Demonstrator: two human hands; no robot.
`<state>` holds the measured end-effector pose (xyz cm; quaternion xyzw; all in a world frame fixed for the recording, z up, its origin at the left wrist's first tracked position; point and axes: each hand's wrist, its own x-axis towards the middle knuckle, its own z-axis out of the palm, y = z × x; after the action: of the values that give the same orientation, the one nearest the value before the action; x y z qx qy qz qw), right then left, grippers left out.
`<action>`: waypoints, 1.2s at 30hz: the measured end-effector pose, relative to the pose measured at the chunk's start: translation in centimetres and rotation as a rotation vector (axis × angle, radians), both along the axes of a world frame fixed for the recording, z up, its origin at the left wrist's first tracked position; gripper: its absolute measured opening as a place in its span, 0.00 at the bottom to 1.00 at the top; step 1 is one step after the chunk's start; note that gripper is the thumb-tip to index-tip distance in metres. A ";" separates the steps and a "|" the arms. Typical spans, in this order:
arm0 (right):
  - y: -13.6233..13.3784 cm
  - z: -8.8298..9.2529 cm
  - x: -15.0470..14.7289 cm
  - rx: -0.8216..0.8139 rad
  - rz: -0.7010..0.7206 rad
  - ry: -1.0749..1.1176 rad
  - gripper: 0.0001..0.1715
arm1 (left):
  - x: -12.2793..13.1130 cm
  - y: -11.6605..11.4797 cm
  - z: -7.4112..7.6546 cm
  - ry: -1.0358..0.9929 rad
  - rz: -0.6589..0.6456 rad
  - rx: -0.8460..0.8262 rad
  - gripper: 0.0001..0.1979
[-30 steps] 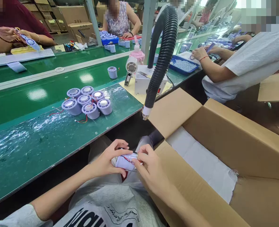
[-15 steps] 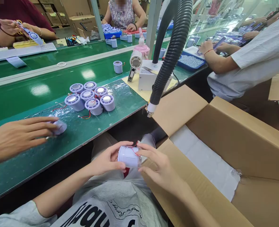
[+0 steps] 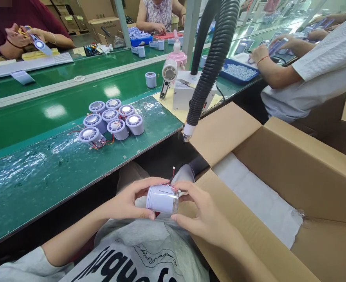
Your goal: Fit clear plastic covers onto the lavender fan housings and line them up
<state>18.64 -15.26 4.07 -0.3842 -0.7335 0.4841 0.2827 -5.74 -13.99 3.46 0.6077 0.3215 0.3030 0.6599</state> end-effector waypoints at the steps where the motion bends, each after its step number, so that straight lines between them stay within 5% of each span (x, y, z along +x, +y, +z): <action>1: -0.1 0.2 0.0 -0.034 -0.007 0.004 0.30 | 0.0 -0.1 0.1 0.007 -0.002 0.008 0.37; 9: 0.0 -0.7 -0.2 -0.159 -0.113 0.137 0.27 | 0.5 0.8 -1.3 -0.154 0.017 -0.249 0.43; 16: 4.5 -6.2 -0.8 -0.179 -0.448 0.485 0.30 | 4.6 8.3 -3.8 -0.340 0.190 -0.339 0.35; 24: 9.6 -8.1 -1.6 -0.071 -0.530 0.553 0.34 | 5.2 14.1 -3.6 -0.261 0.120 -0.265 0.33; 29: 9.8 -7.9 -1.8 -0.023 -0.470 0.504 0.29 | 4.0 13.9 -3.5 -0.222 0.118 -0.218 0.33; 36: 4.8 -3.8 0.2 0.114 -0.285 0.251 0.23 | 2.2 8.0 -2.0 -0.076 -0.042 -0.113 0.41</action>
<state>18.87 -10.49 0.23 -0.4044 -0.6568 0.4410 0.4589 -3.50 -5.99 1.44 0.5642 0.3000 0.2932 0.7111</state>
